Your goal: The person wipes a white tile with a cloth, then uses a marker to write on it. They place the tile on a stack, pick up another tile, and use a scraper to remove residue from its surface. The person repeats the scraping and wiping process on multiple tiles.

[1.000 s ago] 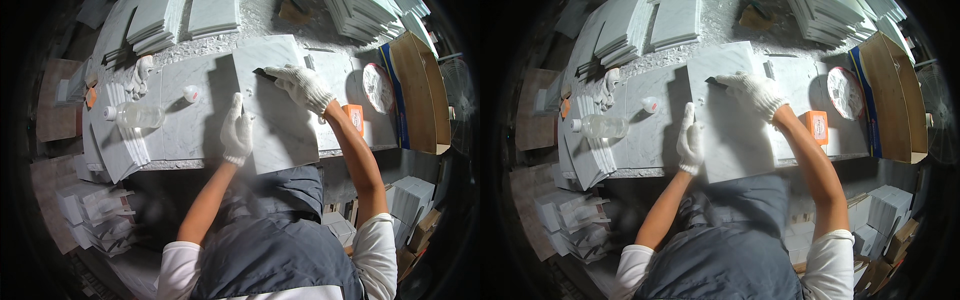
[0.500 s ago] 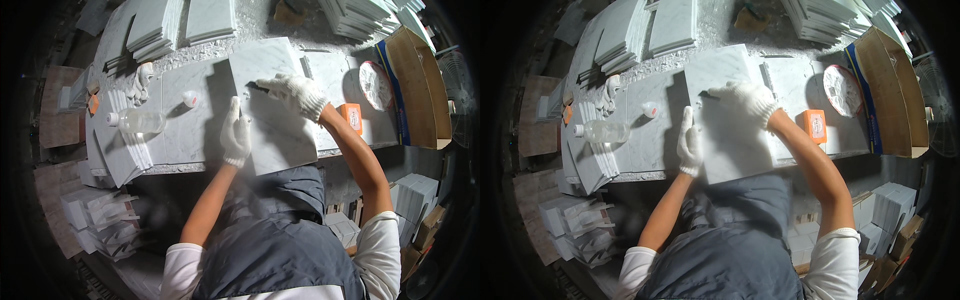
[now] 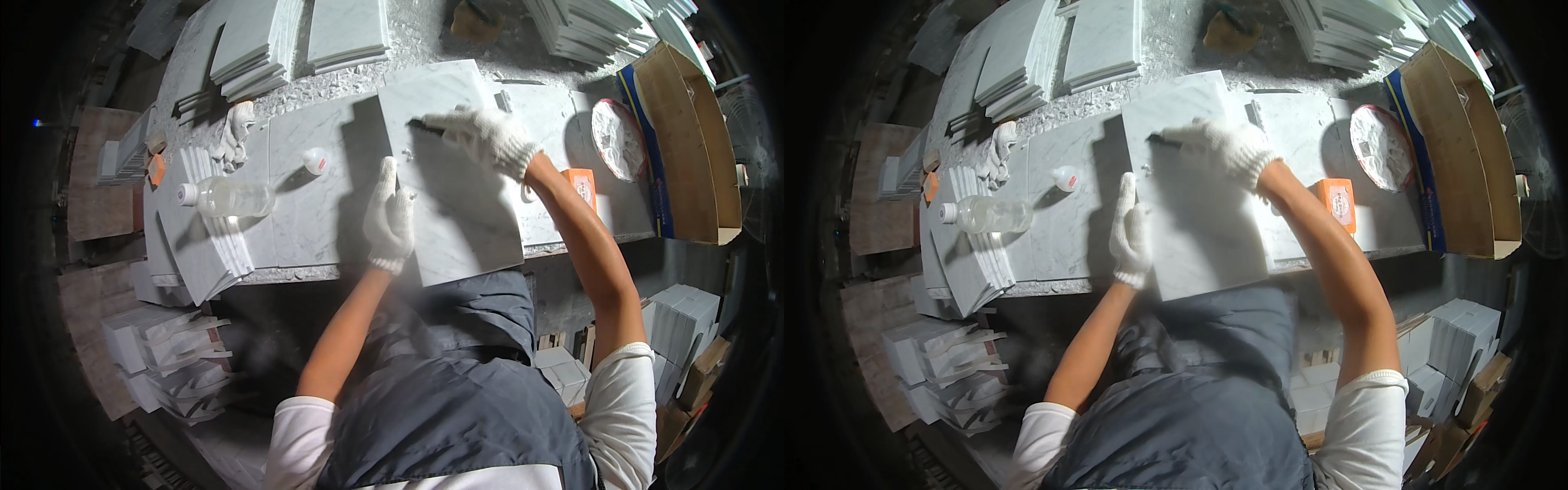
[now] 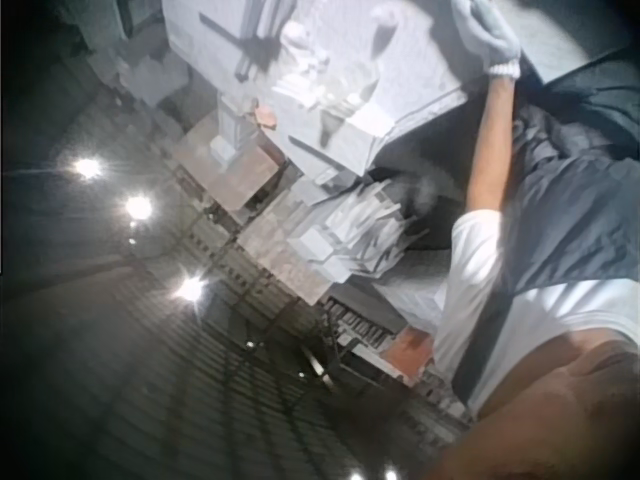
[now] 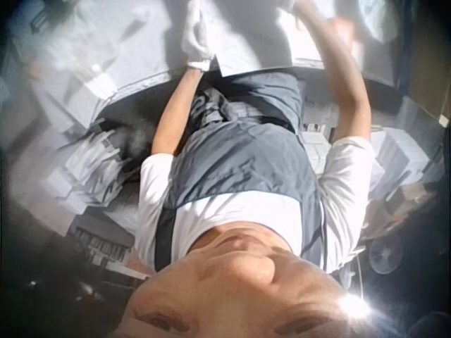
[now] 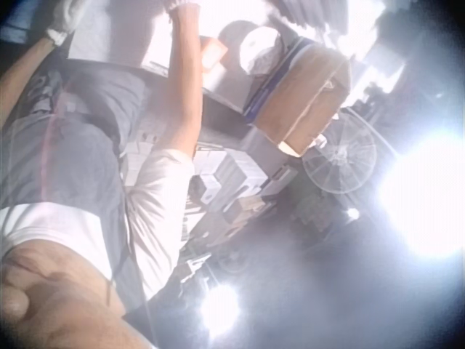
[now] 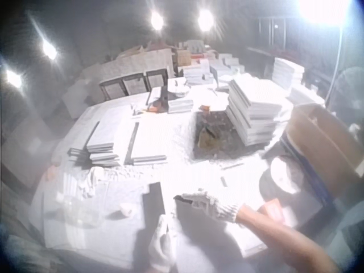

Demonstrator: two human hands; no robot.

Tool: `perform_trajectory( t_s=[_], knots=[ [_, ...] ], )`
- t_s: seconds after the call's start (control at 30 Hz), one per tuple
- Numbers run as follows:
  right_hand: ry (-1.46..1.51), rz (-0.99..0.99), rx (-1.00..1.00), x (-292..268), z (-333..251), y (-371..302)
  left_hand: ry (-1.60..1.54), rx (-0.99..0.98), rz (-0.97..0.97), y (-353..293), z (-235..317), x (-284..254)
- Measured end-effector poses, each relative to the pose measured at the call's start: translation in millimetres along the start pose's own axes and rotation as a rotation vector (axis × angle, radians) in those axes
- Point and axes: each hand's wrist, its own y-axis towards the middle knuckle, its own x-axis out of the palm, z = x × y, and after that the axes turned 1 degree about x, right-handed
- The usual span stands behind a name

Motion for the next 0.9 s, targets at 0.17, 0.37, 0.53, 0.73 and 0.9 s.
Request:
perform_trajectory(
  t_s=[0.17, 0.37, 0.53, 0.73, 0.9],
  knots=[
    [-0.411, 0.014, -0.240, 1.4, 9.9, 3.0, 0.077, 0.028, 0.016, -0.1, 0.0, 0.9],
    [-0.176, 0.071, -0.102, -1.1, 14.6, 5.2, 0.047, 0.021, 0.008, 0.6, -1.6, 1.3],
    [-0.707, 0.237, -0.476, 4.8, 18.0, 7.1, 0.092, 0.082, 0.024, 0.2, -3.6, 0.9],
    [-0.547, -0.038, -0.227, -7.7, -11.3, 2.8, 0.105, 0.109, 0.029, 1.3, -3.3, 1.4],
    [-0.128, -0.068, 0.029, -14.3, -25.2, 0.8, -0.061, -0.054, 0.014, -1.2, -2.3, 1.6]
  ],
)
